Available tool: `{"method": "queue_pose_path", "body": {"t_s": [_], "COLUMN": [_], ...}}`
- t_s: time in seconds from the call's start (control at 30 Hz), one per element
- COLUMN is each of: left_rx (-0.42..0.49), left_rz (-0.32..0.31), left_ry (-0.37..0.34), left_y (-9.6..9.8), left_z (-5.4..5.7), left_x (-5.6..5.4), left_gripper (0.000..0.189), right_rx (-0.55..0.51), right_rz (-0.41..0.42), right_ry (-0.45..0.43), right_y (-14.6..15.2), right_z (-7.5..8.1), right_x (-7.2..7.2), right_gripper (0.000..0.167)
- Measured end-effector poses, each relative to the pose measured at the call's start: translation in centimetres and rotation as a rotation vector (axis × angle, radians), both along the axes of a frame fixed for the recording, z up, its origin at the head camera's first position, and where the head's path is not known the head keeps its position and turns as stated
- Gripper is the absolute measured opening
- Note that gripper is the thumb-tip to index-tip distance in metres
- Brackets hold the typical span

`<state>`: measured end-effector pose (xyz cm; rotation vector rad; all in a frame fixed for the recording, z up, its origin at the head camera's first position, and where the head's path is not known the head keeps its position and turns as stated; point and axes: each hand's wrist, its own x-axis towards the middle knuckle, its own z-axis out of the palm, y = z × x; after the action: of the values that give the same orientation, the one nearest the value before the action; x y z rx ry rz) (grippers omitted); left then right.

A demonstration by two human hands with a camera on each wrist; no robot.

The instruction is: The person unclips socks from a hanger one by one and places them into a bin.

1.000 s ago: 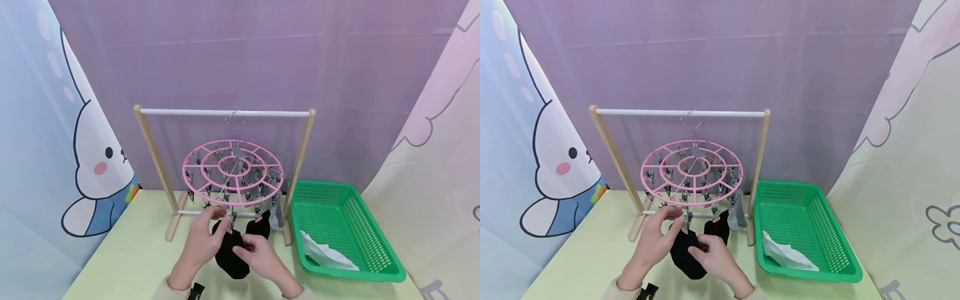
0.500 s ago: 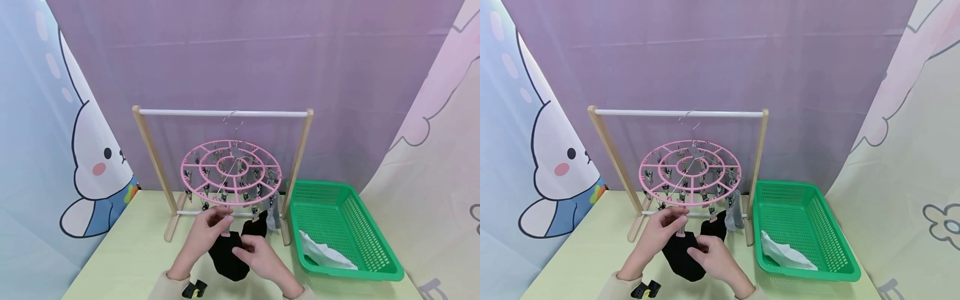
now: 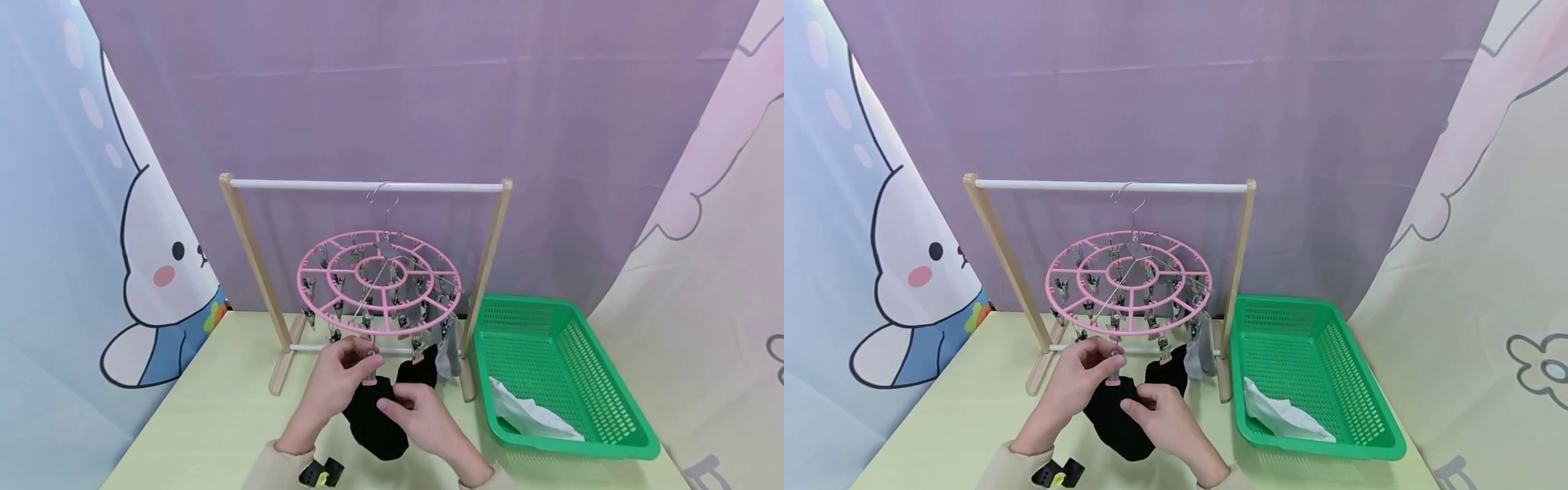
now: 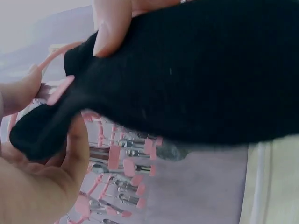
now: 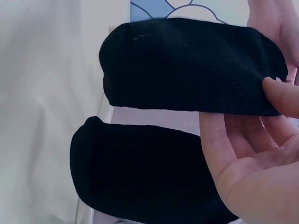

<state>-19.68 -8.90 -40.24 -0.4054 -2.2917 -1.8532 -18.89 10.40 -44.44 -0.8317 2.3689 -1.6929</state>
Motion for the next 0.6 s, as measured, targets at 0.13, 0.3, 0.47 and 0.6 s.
{"method": "queue_pose_path", "body": {"t_s": [0.13,0.3,0.47,0.6], "left_rx": [0.019,0.030,0.032,0.029], "left_rz": [0.021,0.059,0.095,0.123], "left_ry": [0.050,0.149,0.169,0.196], "left_y": [0.4,0.4,0.1,-0.2], "left_z": [0.1,-0.2,-0.1,0.2], "left_x": [0.3,0.2,0.2,0.4], "left_gripper": [0.011,0.006,0.007,0.008], "right_rx": [0.006,0.027,0.060,0.108], "right_rz": [-0.020,-0.020,0.007,0.039], "right_ry": [-0.018,-0.030,-0.041,-0.002], "right_y": [-0.1,-0.1,0.5,1.7], "right_z": [0.0,-0.3,-0.4,0.0], "right_x": [0.1,0.2,0.3,0.3], "right_gripper": [0.046,0.045,0.045,0.046]}}
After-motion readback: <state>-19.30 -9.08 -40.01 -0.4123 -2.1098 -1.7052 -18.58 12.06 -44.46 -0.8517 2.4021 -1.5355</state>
